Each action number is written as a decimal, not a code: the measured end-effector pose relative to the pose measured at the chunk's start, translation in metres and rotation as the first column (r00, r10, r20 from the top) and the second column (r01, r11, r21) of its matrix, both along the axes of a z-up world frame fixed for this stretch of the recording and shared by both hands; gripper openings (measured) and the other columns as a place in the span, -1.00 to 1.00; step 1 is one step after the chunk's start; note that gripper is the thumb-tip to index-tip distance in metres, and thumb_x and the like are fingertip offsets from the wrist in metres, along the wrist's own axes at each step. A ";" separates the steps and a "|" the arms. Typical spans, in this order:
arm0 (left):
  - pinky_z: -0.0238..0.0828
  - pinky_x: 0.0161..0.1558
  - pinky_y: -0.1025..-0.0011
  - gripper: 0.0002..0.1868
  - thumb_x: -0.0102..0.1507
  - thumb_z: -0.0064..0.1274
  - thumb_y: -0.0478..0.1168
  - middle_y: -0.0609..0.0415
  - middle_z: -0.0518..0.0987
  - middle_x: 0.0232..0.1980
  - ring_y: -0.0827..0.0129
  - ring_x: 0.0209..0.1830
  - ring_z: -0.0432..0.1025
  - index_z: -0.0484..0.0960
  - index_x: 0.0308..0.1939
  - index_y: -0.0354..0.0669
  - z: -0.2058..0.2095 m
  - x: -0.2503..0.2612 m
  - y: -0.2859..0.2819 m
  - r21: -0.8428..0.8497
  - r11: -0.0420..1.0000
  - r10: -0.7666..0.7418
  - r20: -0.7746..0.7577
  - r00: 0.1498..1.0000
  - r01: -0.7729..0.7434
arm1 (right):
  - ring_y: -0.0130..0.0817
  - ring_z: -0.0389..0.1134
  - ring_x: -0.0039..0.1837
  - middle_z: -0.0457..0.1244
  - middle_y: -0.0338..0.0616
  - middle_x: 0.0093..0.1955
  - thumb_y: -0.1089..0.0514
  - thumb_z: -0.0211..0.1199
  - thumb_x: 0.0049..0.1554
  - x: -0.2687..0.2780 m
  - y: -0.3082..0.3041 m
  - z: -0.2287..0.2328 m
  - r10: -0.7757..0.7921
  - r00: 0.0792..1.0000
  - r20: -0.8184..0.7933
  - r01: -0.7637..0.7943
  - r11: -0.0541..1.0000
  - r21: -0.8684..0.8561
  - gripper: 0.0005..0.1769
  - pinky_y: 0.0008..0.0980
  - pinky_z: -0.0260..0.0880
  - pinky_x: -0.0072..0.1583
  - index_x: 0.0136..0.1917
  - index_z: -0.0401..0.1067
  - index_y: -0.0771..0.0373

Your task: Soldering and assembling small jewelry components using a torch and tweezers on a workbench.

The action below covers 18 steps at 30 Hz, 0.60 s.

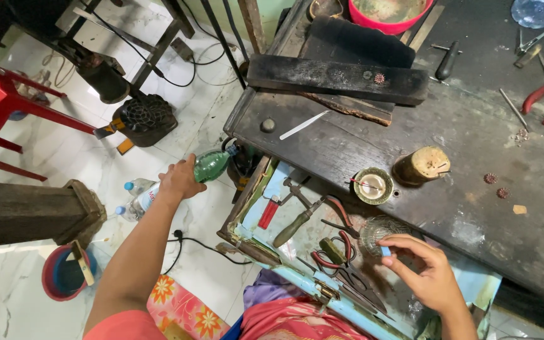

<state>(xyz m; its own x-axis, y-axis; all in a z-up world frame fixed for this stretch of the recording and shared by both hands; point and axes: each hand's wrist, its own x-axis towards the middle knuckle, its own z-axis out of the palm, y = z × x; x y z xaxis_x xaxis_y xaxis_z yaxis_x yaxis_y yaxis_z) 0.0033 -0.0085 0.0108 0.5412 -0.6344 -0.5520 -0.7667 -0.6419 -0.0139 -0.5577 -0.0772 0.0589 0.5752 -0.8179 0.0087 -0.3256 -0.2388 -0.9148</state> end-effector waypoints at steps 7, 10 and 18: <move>0.21 0.11 -0.22 -0.31 0.11 0.33 0.06 -0.11 0.48 0.19 -0.16 0.26 0.31 0.28 0.16 -0.01 -0.002 0.001 0.000 0.004 1.000 0.006 -0.001 1.000 -0.006 | -0.42 0.49 0.06 0.51 -0.18 0.07 0.16 0.43 0.03 -0.001 0.001 -0.003 -0.009 1.000 0.007 0.009 1.000 0.024 -0.75 -0.41 0.40 0.14 0.02 0.66 0.16; 0.20 0.14 -0.24 -0.28 0.12 0.33 0.06 -0.13 0.48 0.21 -0.17 0.28 0.30 0.28 0.22 0.00 -0.002 0.001 -0.001 0.012 1.000 0.008 0.004 1.000 -0.008 | -0.43 0.50 0.08 0.51 -0.19 0.07 0.16 0.43 0.03 -0.001 0.000 -0.002 0.011 1.000 0.013 -0.011 1.000 -0.004 -0.74 -0.41 0.38 0.19 0.02 0.65 0.15; 0.21 0.13 -0.24 -0.30 0.15 0.32 0.05 -0.14 0.47 0.21 -0.16 0.27 0.30 0.27 0.20 -0.02 0.004 -0.002 -0.003 0.038 0.999 -0.001 0.008 1.000 0.000 | -0.43 0.49 0.04 0.51 -0.18 0.06 0.17 0.44 0.02 0.000 0.001 0.000 -0.009 1.000 0.018 0.009 0.999 0.037 -0.75 -0.42 0.43 0.12 0.01 0.66 0.17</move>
